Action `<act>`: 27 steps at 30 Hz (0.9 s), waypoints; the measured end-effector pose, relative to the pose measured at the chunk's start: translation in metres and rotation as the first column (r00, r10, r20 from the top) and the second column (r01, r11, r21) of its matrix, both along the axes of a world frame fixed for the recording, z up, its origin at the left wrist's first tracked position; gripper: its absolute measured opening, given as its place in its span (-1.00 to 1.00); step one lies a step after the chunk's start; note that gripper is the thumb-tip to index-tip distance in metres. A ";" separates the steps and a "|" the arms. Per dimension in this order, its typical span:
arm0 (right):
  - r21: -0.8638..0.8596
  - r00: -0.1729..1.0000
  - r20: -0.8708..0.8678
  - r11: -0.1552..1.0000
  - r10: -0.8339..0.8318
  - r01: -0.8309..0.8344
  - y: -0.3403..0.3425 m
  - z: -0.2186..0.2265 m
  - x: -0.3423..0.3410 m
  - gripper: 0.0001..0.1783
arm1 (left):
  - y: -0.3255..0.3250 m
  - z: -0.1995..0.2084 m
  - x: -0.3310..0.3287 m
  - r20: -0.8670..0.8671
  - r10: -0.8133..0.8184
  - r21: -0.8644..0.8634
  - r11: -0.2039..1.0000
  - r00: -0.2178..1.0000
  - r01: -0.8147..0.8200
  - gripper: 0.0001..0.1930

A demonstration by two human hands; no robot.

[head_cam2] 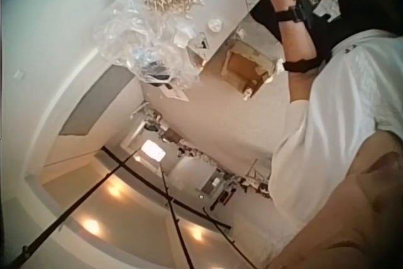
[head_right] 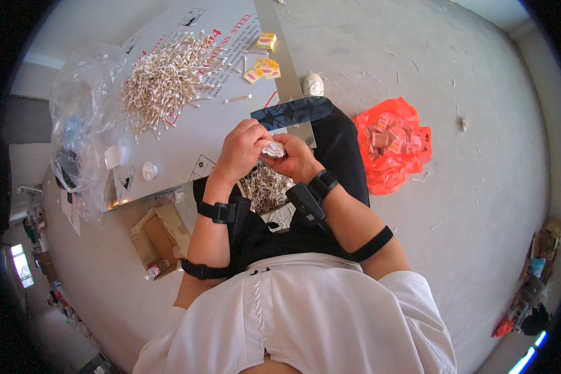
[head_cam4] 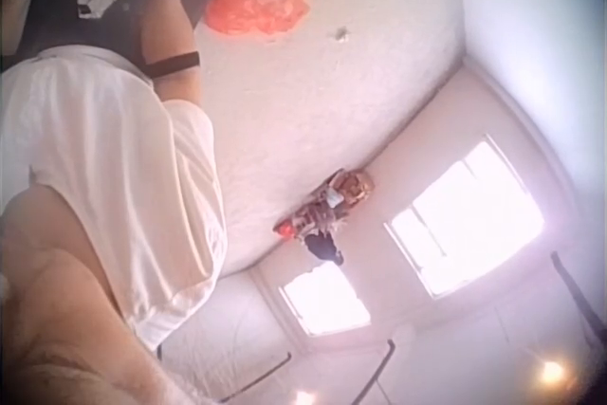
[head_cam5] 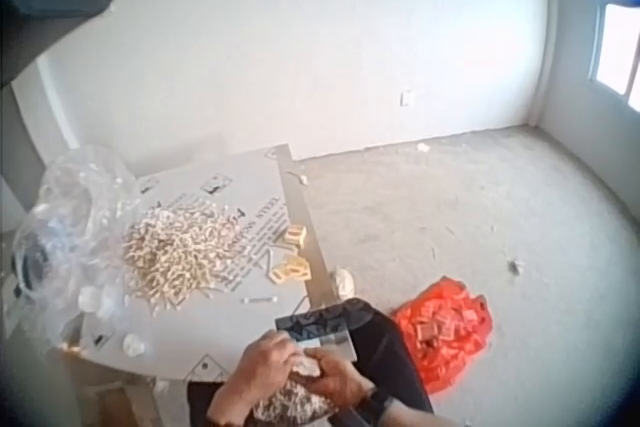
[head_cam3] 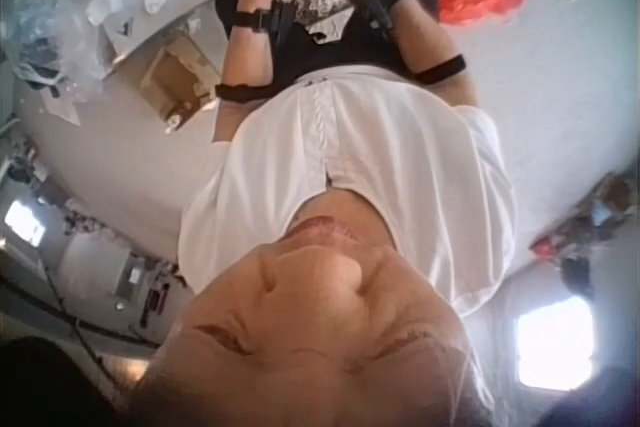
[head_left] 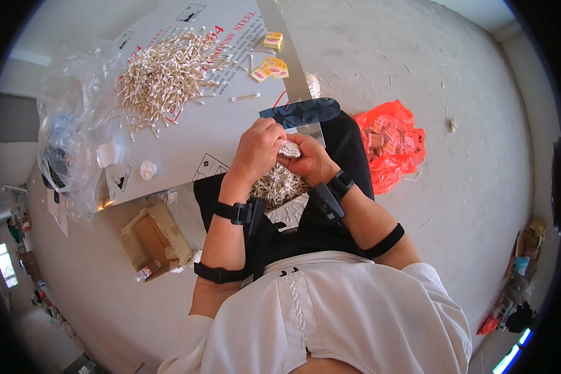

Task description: The person is counting and packing bundles of cotton swabs into small plastic bags.

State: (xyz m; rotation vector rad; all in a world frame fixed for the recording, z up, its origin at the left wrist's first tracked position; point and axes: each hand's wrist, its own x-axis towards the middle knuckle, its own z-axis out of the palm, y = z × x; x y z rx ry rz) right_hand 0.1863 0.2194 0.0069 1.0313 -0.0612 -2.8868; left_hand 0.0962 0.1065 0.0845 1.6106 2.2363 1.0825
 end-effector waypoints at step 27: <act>0.969 0.983 -0.012 -0.243 -0.185 -0.034 -0.008 0.027 0.012 -0.82 | 0.014 -0.055 0.004 0.466 0.219 0.208 0.915 0.857 -0.347 -0.84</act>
